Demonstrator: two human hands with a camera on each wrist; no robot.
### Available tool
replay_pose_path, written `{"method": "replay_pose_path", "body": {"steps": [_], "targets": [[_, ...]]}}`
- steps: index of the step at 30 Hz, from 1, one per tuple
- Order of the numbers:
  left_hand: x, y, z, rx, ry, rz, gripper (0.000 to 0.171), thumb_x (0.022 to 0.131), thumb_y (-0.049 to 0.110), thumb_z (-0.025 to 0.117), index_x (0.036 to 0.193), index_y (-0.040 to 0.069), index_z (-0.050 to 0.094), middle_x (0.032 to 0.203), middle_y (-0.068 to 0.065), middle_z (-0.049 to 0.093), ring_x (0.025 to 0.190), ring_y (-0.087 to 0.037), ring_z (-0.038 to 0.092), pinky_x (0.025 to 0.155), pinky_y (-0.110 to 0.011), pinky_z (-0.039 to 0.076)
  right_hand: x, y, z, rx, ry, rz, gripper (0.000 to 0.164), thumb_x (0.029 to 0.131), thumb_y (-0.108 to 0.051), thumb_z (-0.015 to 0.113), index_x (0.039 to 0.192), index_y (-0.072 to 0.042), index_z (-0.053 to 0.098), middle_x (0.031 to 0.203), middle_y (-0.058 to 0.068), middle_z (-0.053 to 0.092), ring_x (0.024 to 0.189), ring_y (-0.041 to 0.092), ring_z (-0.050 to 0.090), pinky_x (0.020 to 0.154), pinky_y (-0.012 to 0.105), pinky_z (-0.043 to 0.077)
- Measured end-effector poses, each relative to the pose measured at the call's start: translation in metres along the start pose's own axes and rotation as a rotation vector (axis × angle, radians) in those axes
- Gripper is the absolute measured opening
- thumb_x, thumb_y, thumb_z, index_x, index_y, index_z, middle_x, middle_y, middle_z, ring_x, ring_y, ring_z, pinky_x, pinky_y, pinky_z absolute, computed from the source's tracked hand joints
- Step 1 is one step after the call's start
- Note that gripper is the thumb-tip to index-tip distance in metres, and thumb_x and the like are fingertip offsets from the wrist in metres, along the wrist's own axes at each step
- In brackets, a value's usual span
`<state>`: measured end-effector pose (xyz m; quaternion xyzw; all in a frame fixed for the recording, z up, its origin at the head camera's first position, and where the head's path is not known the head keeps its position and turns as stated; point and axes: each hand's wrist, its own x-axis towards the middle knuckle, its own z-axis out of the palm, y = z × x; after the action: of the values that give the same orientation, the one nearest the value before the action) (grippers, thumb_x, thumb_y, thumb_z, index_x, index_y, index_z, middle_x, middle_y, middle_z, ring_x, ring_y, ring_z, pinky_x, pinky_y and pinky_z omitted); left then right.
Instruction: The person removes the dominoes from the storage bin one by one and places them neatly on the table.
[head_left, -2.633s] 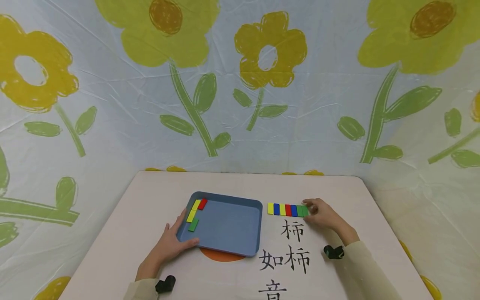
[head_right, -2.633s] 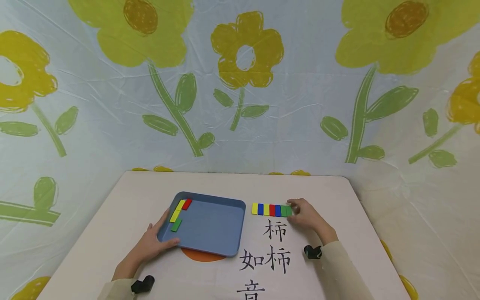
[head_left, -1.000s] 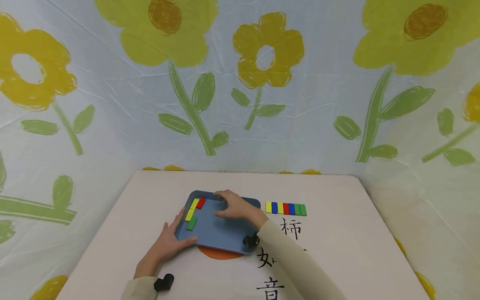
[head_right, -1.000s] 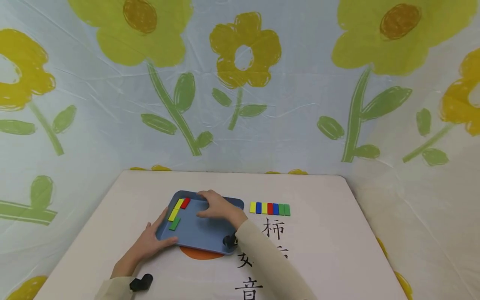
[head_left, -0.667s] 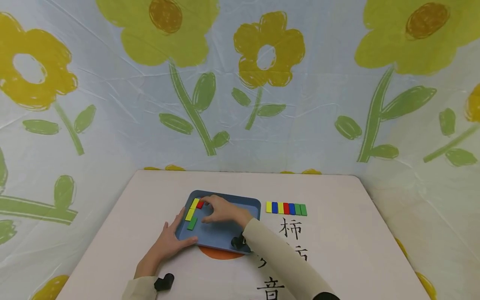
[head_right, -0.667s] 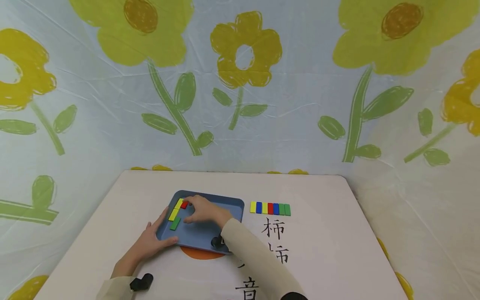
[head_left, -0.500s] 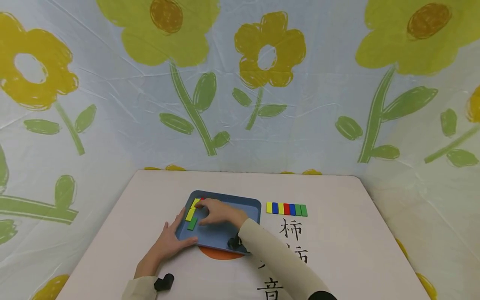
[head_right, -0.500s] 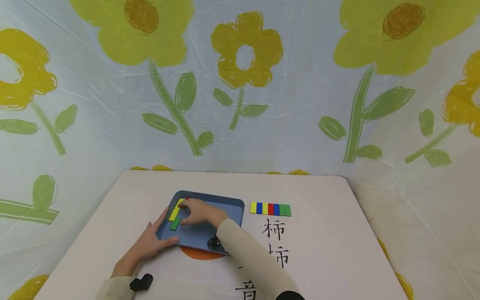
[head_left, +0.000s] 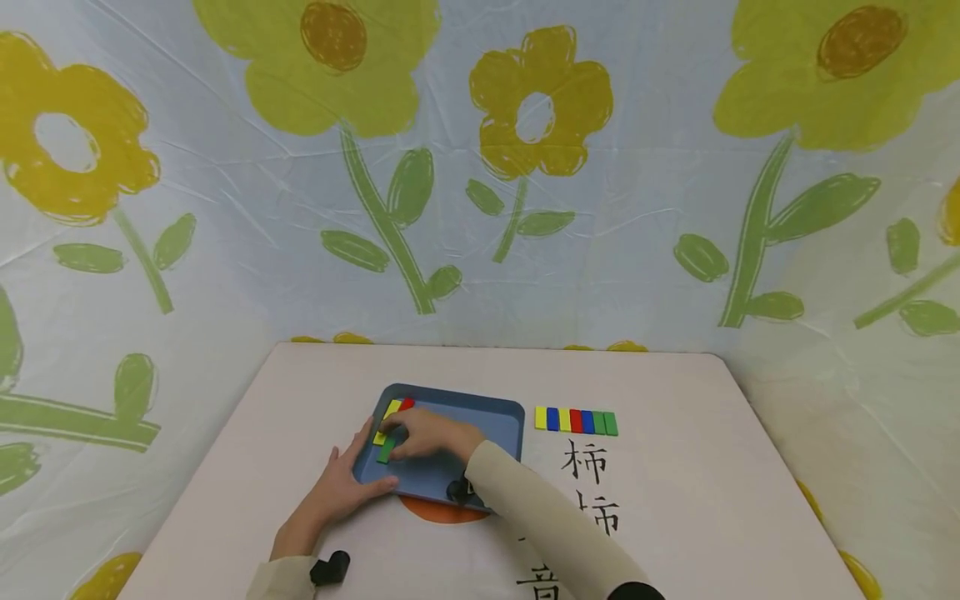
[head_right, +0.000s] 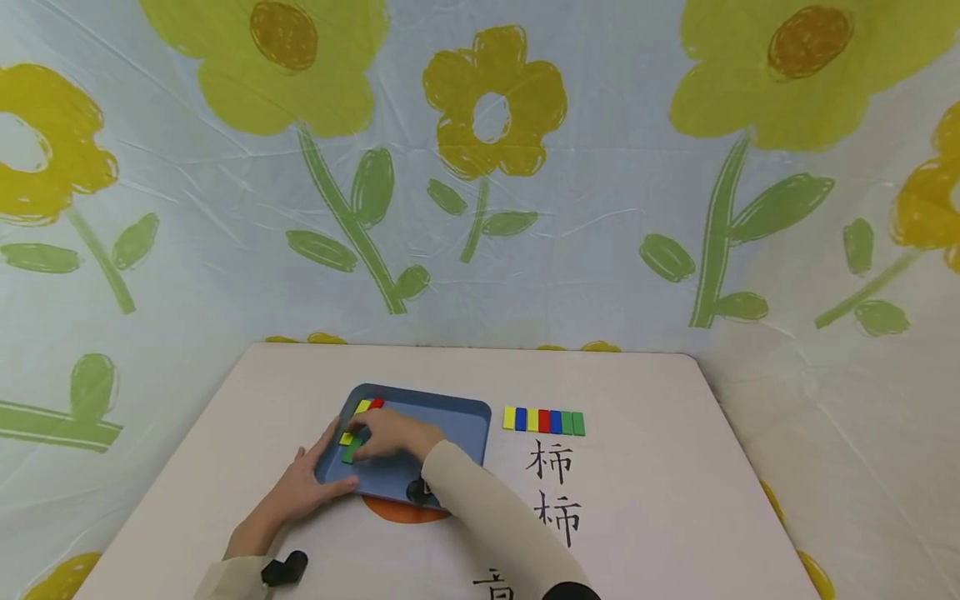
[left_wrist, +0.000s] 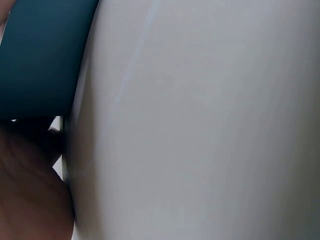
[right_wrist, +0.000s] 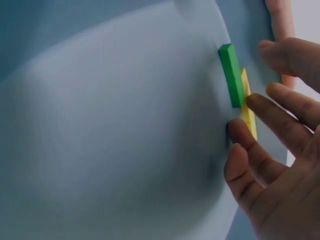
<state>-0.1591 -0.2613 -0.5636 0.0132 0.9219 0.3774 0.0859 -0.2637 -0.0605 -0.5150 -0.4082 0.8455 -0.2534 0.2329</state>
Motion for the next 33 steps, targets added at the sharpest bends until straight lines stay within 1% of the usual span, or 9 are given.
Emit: {"method": "replay_pose_path", "body": {"steps": [5, 9, 12, 17, 20, 25, 28, 31, 33], "targets": [[0.001, 0.000, 0.001, 0.004, -0.001, -0.003, 0.112, 0.084, 0.061, 0.076, 0.167, 0.036, 0.004, 0.169, -0.022, 0.022, 0.153, -0.056, 0.013, 0.123, -0.073, 0.003, -0.004, 0.002, -0.005, 0.005, -0.010, 0.004, 0.049, 0.098, -0.027, 0.070, 0.143, -0.012, 0.060, 0.140, -0.001, 0.066, 0.128, 0.011, 0.060, 0.112, 0.028, 0.047], [0.000, 0.002, 0.000, 0.014, -0.010, -0.032, 0.113, 0.084, 0.063, 0.075, 0.167, 0.036, 0.003, 0.169, -0.024, 0.019, 0.153, -0.059, 0.008, 0.121, -0.075, 0.006, -0.010, 0.010, -0.013, -0.017, 0.014, 0.013, 0.042, 0.098, -0.025, 0.068, 0.138, -0.013, 0.065, 0.132, -0.002, 0.070, 0.120, 0.010, 0.063, 0.105, 0.026, 0.051], [0.000, 0.003, -0.001, 0.013, -0.013, -0.049, 0.113, 0.084, 0.064, 0.075, 0.167, 0.036, 0.003, 0.169, -0.025, 0.017, 0.152, -0.061, 0.005, 0.120, -0.076, 0.008, -0.015, 0.019, -0.019, -0.028, 0.034, 0.022, 0.035, 0.097, -0.024, 0.068, 0.131, -0.014, 0.069, 0.123, -0.003, 0.072, 0.112, 0.007, 0.065, 0.099, 0.024, 0.053], [0.000, 0.003, -0.002, 0.000, -0.015, -0.051, 0.114, 0.083, 0.064, 0.075, 0.167, 0.035, 0.003, 0.170, -0.024, 0.017, 0.153, -0.059, 0.005, 0.122, -0.074, 0.005, -0.026, 0.033, -0.028, -0.007, 0.044, 0.013, 0.027, 0.097, -0.018, 0.067, 0.123, -0.013, 0.073, 0.116, -0.001, 0.073, 0.104, 0.008, 0.066, 0.091, 0.023, 0.055], [-0.001, 0.002, -0.002, -0.010, -0.011, -0.041, 0.114, 0.083, 0.063, 0.076, 0.167, 0.034, 0.003, 0.170, -0.024, 0.017, 0.154, -0.058, 0.008, 0.123, -0.073, 0.002, -0.031, 0.040, -0.028, -0.001, 0.069, 0.024, 0.029, 0.097, -0.016, 0.069, 0.125, -0.011, 0.071, 0.120, 0.002, 0.072, 0.105, 0.010, 0.065, 0.091, 0.024, 0.056], [-0.001, 0.000, -0.001, -0.011, 0.007, -0.016, 0.114, 0.083, 0.061, 0.077, 0.167, 0.033, 0.005, 0.169, -0.026, 0.020, 0.153, -0.058, 0.013, 0.123, -0.073, 0.002, -0.033, 0.046, -0.024, -0.032, 0.105, 0.057, 0.044, 0.095, -0.020, 0.073, 0.137, -0.007, 0.065, 0.131, 0.007, 0.067, 0.109, 0.014, 0.062, 0.097, 0.028, 0.055], [0.000, -0.001, 0.001, -0.002, 0.017, -0.006, 0.114, 0.083, 0.061, 0.078, 0.167, 0.034, 0.005, 0.168, -0.025, 0.022, 0.152, -0.058, 0.016, 0.123, -0.073, 0.004, -0.032, 0.049, -0.020, -0.068, 0.120, 0.059, 0.048, 0.094, -0.023, 0.075, 0.137, -0.006, 0.064, 0.130, 0.007, 0.067, 0.105, 0.013, 0.060, 0.095, 0.028, 0.054], [0.001, -0.003, 0.002, 0.001, 0.015, 0.001, 0.114, 0.083, 0.061, 0.077, 0.167, 0.035, 0.005, 0.169, -0.024, 0.022, 0.152, -0.056, 0.019, 0.124, -0.071, 0.002, -0.032, 0.050, -0.016, -0.076, 0.133, 0.061, 0.050, 0.091, -0.026, 0.078, 0.135, -0.006, 0.066, 0.127, 0.008, 0.066, 0.100, 0.012, 0.058, 0.091, 0.026, 0.053], [0.002, -0.003, 0.002, 0.002, 0.009, 0.001, 0.114, 0.083, 0.061, 0.077, 0.167, 0.036, 0.005, 0.169, -0.023, 0.022, 0.152, -0.056, 0.019, 0.124, -0.070, 0.001, -0.031, 0.050, -0.014, -0.077, 0.144, 0.059, 0.051, 0.090, -0.028, 0.079, 0.134, -0.006, 0.067, 0.126, 0.008, 0.065, 0.098, 0.012, 0.056, 0.090, 0.025, 0.052]]}}
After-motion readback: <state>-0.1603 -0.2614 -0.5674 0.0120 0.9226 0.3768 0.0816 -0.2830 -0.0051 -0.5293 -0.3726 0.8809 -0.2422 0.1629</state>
